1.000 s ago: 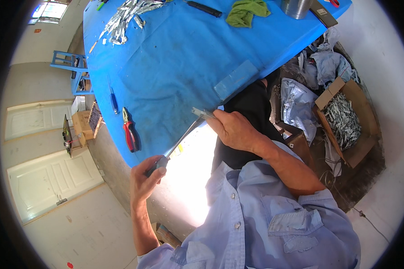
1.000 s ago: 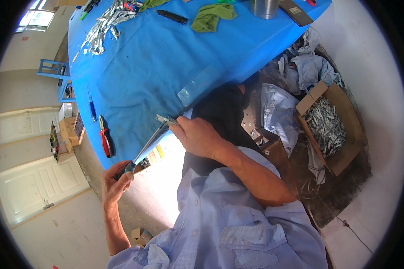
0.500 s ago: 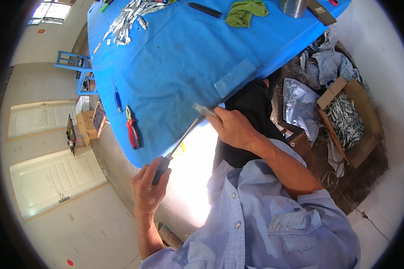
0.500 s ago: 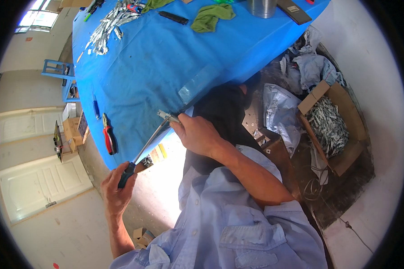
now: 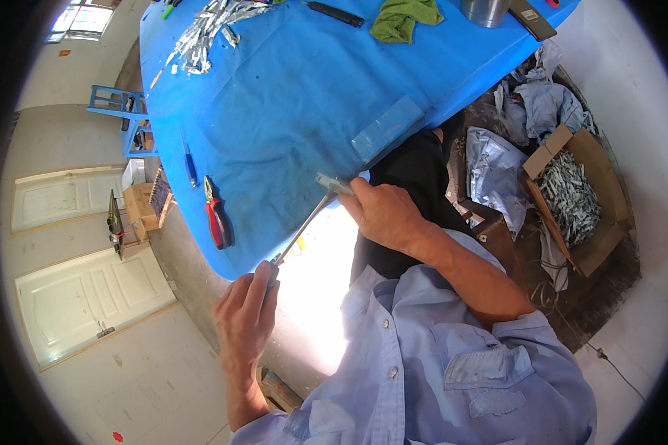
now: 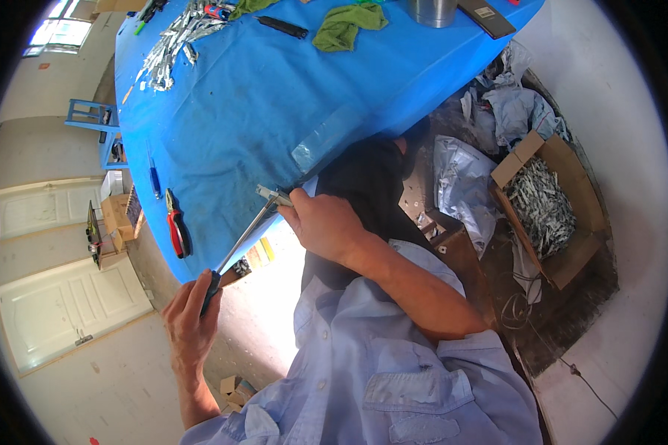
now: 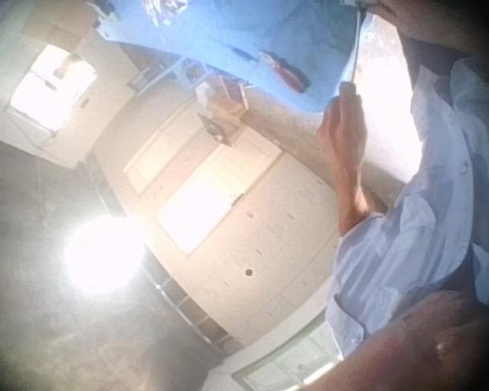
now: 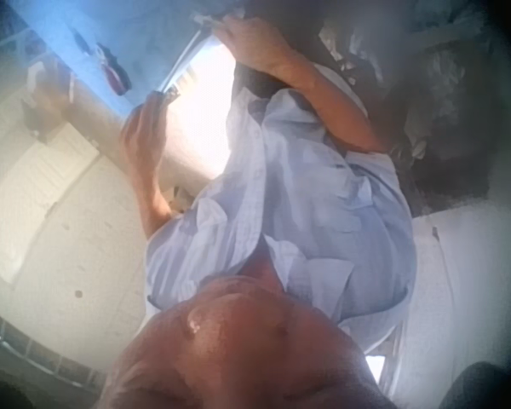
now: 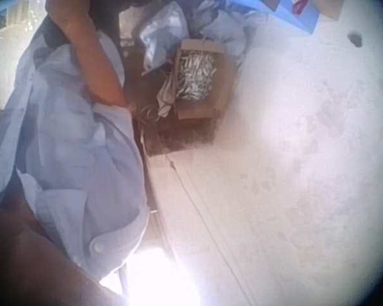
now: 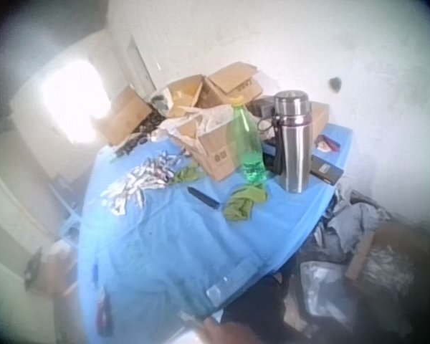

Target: The person uses a screwdriver and pliers to disassemble a metallic cylindrical component on a blue table, handling a small fuse and wires one at a time.

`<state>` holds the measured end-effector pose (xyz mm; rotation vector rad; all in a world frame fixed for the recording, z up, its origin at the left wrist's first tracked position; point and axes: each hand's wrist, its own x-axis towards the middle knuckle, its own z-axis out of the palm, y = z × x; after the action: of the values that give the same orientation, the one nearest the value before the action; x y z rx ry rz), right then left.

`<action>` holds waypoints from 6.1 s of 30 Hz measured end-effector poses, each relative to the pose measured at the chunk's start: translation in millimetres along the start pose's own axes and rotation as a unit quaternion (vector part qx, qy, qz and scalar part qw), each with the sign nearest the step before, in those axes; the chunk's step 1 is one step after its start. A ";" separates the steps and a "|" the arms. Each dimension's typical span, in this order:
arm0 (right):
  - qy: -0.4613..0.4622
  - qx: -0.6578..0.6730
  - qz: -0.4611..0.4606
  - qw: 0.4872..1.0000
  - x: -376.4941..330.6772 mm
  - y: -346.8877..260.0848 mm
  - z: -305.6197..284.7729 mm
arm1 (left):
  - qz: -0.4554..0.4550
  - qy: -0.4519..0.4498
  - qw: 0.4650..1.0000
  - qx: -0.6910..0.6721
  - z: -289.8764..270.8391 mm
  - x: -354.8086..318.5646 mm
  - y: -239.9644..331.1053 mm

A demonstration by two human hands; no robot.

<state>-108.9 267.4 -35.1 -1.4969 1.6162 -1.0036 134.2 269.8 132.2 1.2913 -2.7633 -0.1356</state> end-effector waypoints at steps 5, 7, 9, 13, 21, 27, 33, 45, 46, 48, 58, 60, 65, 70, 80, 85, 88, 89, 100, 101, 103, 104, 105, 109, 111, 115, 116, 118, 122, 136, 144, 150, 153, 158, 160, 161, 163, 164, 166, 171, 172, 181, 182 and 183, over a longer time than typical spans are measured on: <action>0.004 -0.082 -0.043 0.996 0.7 0.3 -4.8 | 0.039 -0.044 0.997 0.050 -29.3 21.5 6.3; -0.005 -0.095 -0.045 0.994 1.6 -0.1 -6.5 | 0.067 -0.065 0.993 0.075 -42.6 33.6 9.3; -0.006 -0.096 -0.047 0.994 2.1 -1.0 -7.1 | 0.090 -0.090 0.986 0.111 -55.3 44.8 15.5; 0.026 -0.125 -0.083 0.988 1.6 2.5 -6.1 | 0.144 -0.106 0.959 0.219 -63.4 57.1 23.5; 0.036 -0.125 -0.074 0.989 0.7 -1.7 -6.6 | 0.125 -0.111 0.966 0.195 -72.1 65.9 36.7; 0.001 -0.036 0.014 0.999 -3.4 -7.7 -3.1 | 0.033 -0.071 0.994 0.075 -49.2 36.7 20.6; -0.027 0.146 0.038 0.988 -4.6 -0.4 -1.0 | -0.032 -0.041 0.998 0.025 -33.5 17.2 20.9; -0.184 0.357 0.136 0.906 6.8 5.2 -9.9 | -0.151 -0.114 0.968 -0.163 -23.4 9.4 4.7; -0.191 0.346 0.125 0.910 7.9 9.9 -6.7 | -0.171 -0.133 0.958 -0.189 -21.6 8.2 1.8; -0.143 0.295 0.070 0.942 6.2 15.1 4.7 | -0.212 -0.136 0.941 -0.227 -16.1 2.4 -0.4; -0.115 0.301 0.074 0.944 4.0 11.9 9.7 | -0.214 -0.101 0.946 -0.221 -12.1 -3.5 15.6; -0.119 0.307 0.073 0.941 4.1 12.5 8.8 | -0.205 -0.097 0.950 -0.217 -9.7 -5.3 14.5; -0.084 0.267 0.057 0.958 2.0 7.0 7.6 | -0.172 -0.070 0.965 -0.183 -6.9 -8.3 15.3; -0.045 0.207 0.052 0.976 -0.3 4.5 16.5 | -0.198 -0.078 0.956 -0.201 -10.4 -4.2 22.0; -0.044 0.087 0.040 0.994 -2.4 -4.5 9.9 | -0.178 -0.123 0.960 -0.177 -11.9 -0.8 23.3; -0.041 0.087 0.047 0.994 -2.6 -6.1 8.5 | -0.138 -0.142 0.977 -0.082 -11.2 -2.0 28.0; -0.046 0.096 0.052 0.993 -1.0 -5.0 6.7 | -0.123 -0.153 0.980 -0.033 -10.9 0.0 31.2; -0.048 0.092 0.046 0.994 -0.9 -3.9 6.9 | -0.127 -0.154 0.979 -0.041 -10.6 0.2 31.2; -0.060 0.088 0.022 0.994 -1.4 0.0 4.8 | -0.163 -0.159 0.954 -0.195 -5.6 2.4 10.9; -0.063 0.093 0.024 0.993 -1.1 -0.3 4.5 | -0.177 -0.162 0.948 -0.210 -5.0 1.1 8.2; -0.068 0.102 0.027 0.992 -0.9 -0.9 4.2 | -0.207 -0.168 0.934 -0.240 -1.5 -3.2 3.1; -0.067 0.101 0.028 0.992 -0.8 -0.3 4.3 | -0.231 -0.177 0.921 -0.259 -0.9 -2.2 3.2; -0.066 0.100 0.029 0.992 -0.6 0.6 4.6 | -0.255 -0.186 0.907 -0.279 -0.4 -0.4 3.7; -0.064 0.110 0.028 0.991 0.0 0.2 4.8 | -0.224 -0.161 0.929 -0.248 5.0 -6.6 1.8; -0.067 0.119 0.037 0.990 0.4 1.4 5.5 | -0.186 -0.146 0.946 -0.223 3.0 -1.8 3.7; -0.076 0.105 0.047 0.990 1.6 -0.5 2.8 | -0.124 -0.099 0.977 -0.144 -0.5 2.6 10.9; -0.075 0.109 0.047 0.990 1.3 0.1 3.0 | -0.118 -0.101 0.979 -0.132 -1.5 3.1 12.1; -0.075 0.117 0.046 0.989 1.0 1.2 3.2 | -0.106 -0.103 0.983 -0.108 -4.5 4.1 14.2; -0.087 0.123 0.049 0.987 1.5 2.0 0.1 | -0.147 -0.132 0.966 -0.165 -6.1 4.7 12.0; -0.099 0.137 0.040 0.985 2.8 4.5 -1.6 | -0.113 -0.133 0.968 -0.180 -2.6 10.2 -5.0; -0.085 0.137 0.008 0.987 1.5 9.3 -0.1 | -0.209 -0.214 0.911 -0.284 5.5 4.6 -34.4; -0.082 0.147 0.013 0.986 1.5 8.1 0.8 | -0.251 -0.227 0.890 -0.304 6.9 2.9 -34.7; -0.080 0.146 0.020 0.986 1.4 6.8 0.3 | -0.173 -0.186 0.935 -0.247 2.4 7.3 -25.6; -0.075 0.153 0.011 0.985 1.6 7.6 1.2 | -0.089 -0.128 0.979 -0.133 -6.4 9.7 -4.8; -0.060 0.160 -0.002 0.985 1.1 12.6 5.1 | -0.087 -0.142 0.982 -0.092 -12.4 12.7 1.6; -0.071 0.158 0.008 0.985 1.2 11.1 3.3 | -0.088 -0.146 0.982 -0.086 -13.7 12.8 2.8; -0.092 0.154 0.029 0.983 2.2 7.0 -2.4 | -0.089 -0.154 0.981 -0.072 -14.5 13.2 3.7; -0.092 0.154 0.028 0.983 2.3 7.1 -2.2 | -0.089 -0.151 0.981 -0.083 -14.5 13.3 3.2; -0.092 0.154 0.026 0.983 2.6 7.7 -1.8 | -0.088 -0.145 0.980 -0.104 -12.9 14.4 -1.0; -0.098 0.163 0.020 0.982 4.4 10.4 -0.9 | -0.115 -0.156 0.960 -0.203 -6.6 18.2 -17.6; -0.099 0.164 0.018 0.981 4.4 10.5 -0.6 | -0.125 -0.163 0.956 -0.211 -7.1 18.9 -18.7; -0.085 0.207 0.029 0.974 5.0 11.4 -2.8 | -0.177 -0.216 0.937 -0.210 1.4 22.5 -32.2; -0.084 0.199 0.031 0.976 5.4 10.9 -2.9 | -0.169 -0.208 0.941 -0.205 -1.0 23.9 -30.4; -0.082 0.192 0.032 0.977 5.4 10.1 -2.9 | -0.161 -0.199 0.946 -0.200 -5.4 25.8 -26.1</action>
<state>-116.5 262.5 -42.8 -1.2223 1.2612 -1.0548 138.1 233.0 135.5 1.7234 -2.5732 -1.0283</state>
